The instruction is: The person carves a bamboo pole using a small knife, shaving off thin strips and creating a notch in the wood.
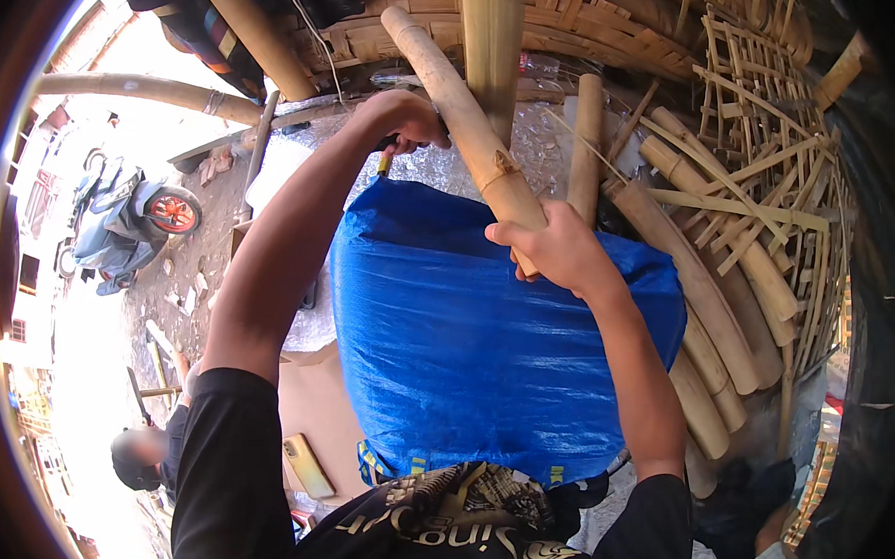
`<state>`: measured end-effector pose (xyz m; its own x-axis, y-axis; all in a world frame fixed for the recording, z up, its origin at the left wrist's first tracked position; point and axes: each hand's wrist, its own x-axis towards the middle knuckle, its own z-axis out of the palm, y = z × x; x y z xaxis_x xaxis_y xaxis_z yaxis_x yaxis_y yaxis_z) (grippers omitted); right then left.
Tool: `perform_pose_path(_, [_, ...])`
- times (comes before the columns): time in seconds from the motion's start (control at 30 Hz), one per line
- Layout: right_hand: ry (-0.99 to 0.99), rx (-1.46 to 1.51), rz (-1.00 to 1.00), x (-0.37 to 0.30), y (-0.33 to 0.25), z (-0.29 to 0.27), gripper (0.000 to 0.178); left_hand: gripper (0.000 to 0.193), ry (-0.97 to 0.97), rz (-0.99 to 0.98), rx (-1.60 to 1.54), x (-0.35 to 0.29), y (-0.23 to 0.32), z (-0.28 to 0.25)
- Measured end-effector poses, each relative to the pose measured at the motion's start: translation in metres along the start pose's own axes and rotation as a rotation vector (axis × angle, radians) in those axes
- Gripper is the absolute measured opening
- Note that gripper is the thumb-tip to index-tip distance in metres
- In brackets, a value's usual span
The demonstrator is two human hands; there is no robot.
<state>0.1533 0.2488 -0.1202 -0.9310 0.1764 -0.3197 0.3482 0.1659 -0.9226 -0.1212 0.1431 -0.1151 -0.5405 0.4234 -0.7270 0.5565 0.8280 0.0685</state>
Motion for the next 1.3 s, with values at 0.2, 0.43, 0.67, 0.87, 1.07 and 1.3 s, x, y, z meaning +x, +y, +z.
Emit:
perform_pose_path(0.2, [0.06, 0.038, -0.048, 0.006, -0.008, 0.008, 0.035, 0.056, -0.046, -0.008, 0.028, -0.003, 0.005, -0.001])
perform_pose_path(0.43, [-0.04, 0.038, -0.009, 0.024, -0.006, -0.001, 0.034, 0.064, 0.001, 0.022, 0.083, 0.001, 0.016, 0.001])
perform_pose_path(0.67, [0.032, -0.153, -0.003, 0.024, 0.001, 0.005, 0.036, 0.058, -0.076, -0.066, 0.031, 0.015, 0.006, 0.01])
perform_pose_path(0.87, [0.019, -0.089, -0.046, 0.02, 0.01, -0.009, 0.037, 0.048, 0.079, 0.117, -0.03, -0.007, -0.004, 0.019])
perform_pose_path(1.07, [0.183, -0.038, -0.157, 0.005, 0.014, -0.009, 0.043, 0.04, 0.031, 0.3, -0.127, -0.031, -0.024, 0.018])
perform_pose_path(1.3, [0.363, -0.14, -0.185, 0.006, 0.036, -0.019, 0.041, 0.047, 0.119, 0.663, -0.834, -0.047, -0.059, 0.032])
